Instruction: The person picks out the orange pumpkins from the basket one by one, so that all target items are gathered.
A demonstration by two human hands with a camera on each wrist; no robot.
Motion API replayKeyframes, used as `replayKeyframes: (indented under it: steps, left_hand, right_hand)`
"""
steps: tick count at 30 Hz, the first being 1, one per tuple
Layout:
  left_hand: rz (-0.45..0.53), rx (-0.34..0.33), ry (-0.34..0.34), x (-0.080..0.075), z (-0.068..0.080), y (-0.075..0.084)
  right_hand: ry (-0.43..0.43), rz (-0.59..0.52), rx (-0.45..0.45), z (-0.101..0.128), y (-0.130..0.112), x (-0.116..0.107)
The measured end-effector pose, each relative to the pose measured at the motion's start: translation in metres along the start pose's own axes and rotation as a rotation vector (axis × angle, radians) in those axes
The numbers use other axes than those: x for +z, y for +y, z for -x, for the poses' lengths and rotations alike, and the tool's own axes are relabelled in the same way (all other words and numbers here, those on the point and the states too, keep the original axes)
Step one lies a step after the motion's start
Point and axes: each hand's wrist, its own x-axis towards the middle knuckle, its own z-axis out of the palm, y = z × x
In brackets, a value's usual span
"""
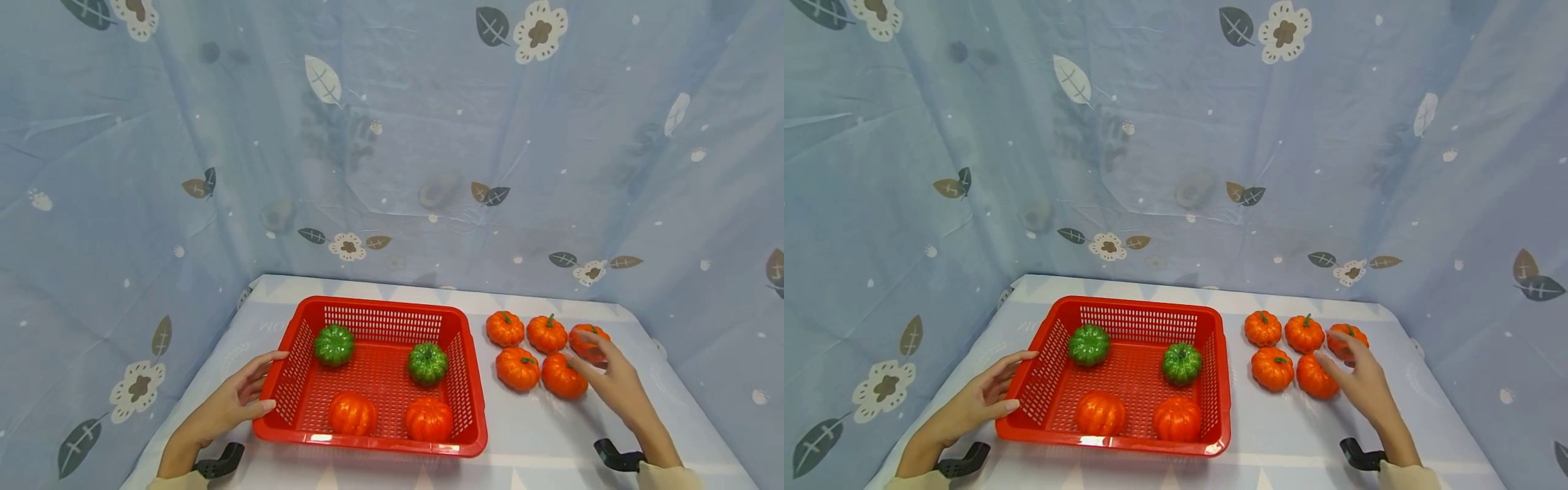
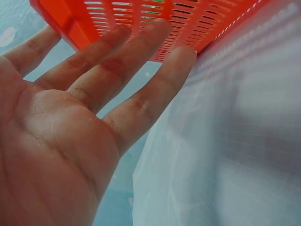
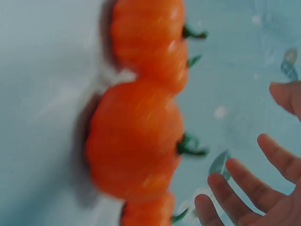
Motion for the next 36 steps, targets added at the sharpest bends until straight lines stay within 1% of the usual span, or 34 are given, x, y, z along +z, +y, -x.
replayKeyframes:
  steps: [3, 5, 13, 17, 24, 31, 36]
  left_hand:
    - [0.005, -0.008, 0.003, 0.0, 0.0, 0.0]
    - [0.009, -0.007, -0.003, 0.0, 0.0, 0.0]
    - [0.013, 0.003, -0.019, 0.0, 0.0, -0.001]
    - [0.01, 0.0, -0.016, 0.001, 0.0, 0.0]
    - [-0.011, -0.004, -0.002, 0.002, -0.001, 0.001]
    - [-0.028, 0.004, 0.002, 0.001, -0.001, 0.0]
    - [-0.027, -0.002, 0.013, 0.001, 0.0, 0.001]
  right_hand:
    - [0.008, 0.006, -0.057, -0.004, -0.015, 0.002]
    - [0.005, -0.01, -0.092, -0.007, -0.025, 0.005]
    - [-0.042, -0.042, -0.203, -0.02, -0.07, 0.023]
    - [-0.097, -0.078, -0.27, -0.027, -0.089, 0.033]
    - [-0.209, -0.125, -0.321, -0.037, -0.118, 0.052]
    - [-0.294, -0.148, -0.482, -0.044, -0.154, 0.07]
    - [-0.349, -0.149, -0.533, -0.047, -0.176, 0.085]
